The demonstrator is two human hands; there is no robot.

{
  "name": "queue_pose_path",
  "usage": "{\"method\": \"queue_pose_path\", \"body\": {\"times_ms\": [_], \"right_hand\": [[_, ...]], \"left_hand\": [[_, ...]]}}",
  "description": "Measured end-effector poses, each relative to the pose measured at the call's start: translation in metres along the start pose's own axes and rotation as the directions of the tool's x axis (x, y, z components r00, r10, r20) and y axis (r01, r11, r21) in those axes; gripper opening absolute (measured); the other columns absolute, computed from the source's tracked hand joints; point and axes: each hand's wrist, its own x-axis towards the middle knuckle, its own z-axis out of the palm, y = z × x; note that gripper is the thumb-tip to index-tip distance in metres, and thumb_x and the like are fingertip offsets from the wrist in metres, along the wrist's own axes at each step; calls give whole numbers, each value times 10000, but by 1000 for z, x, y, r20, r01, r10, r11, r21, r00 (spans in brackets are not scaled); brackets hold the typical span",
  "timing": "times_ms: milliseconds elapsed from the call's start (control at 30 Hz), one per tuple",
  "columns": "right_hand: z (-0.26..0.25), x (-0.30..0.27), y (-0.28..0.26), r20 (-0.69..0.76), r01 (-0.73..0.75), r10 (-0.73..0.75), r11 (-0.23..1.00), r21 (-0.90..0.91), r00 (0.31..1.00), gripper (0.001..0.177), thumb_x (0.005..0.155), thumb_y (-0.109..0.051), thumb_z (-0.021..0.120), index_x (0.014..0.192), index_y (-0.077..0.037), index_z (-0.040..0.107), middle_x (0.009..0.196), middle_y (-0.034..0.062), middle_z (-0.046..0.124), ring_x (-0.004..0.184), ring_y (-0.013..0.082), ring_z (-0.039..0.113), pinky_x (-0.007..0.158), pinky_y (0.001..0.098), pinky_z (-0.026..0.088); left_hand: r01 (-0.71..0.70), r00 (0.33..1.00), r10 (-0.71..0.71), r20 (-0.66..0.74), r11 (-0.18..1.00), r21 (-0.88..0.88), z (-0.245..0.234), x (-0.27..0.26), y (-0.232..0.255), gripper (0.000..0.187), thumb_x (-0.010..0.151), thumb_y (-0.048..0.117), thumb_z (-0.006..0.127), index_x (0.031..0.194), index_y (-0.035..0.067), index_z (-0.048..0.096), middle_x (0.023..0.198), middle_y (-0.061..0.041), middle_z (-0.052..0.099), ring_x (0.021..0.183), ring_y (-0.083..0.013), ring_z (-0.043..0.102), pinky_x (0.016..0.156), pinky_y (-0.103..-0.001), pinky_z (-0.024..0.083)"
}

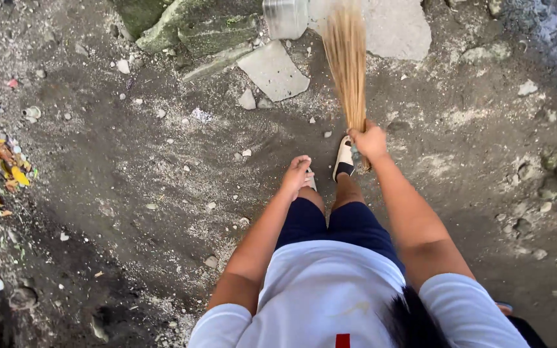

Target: The person sweeps the outdoor dirt ground using a broom while walking along the path.

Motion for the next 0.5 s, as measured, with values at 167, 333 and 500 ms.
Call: {"method": "queue_pose_path", "body": {"times_ms": [167, 333, 500], "right_hand": [[-26, 28, -6, -11, -34, 35, 998, 44, 999, 615, 820, -357, 754, 1319, -15, 644, 1111, 282, 714, 1057, 394, 708, 958, 451, 540], [-24, 54, -22, -18, -23, 26, 991, 135, 1000, 603, 814, -363, 750, 1300, -17, 663, 1109, 251, 730, 1041, 342, 723, 944, 424, 539], [-25, 142, -54, 56, -167, 170, 985, -49, 984, 566, 789, -463, 749, 1152, -29, 763, 1061, 256, 737, 1029, 383, 716, 954, 463, 534]], "left_hand": [[-4, 1000, 4, 10, 1000, -1, 4, 6, 10, 414, 1000, 388, 577, 1360, 190, 528, 1271, -57, 600, 1027, -230, 671, 766, -364, 560], [24, 1000, -24, -5, 998, -52, -12, 9, 34, 432, 1005, 400, 574, 1376, 188, 510, 1327, -65, 591, 1057, -257, 680, 812, -394, 565], [54, 998, -58, -40, 994, -90, -30, 30, 86, 454, 1001, 404, 564, 1401, 196, 511, 1434, -44, 543, 1088, -270, 678, 853, -423, 573]]}}
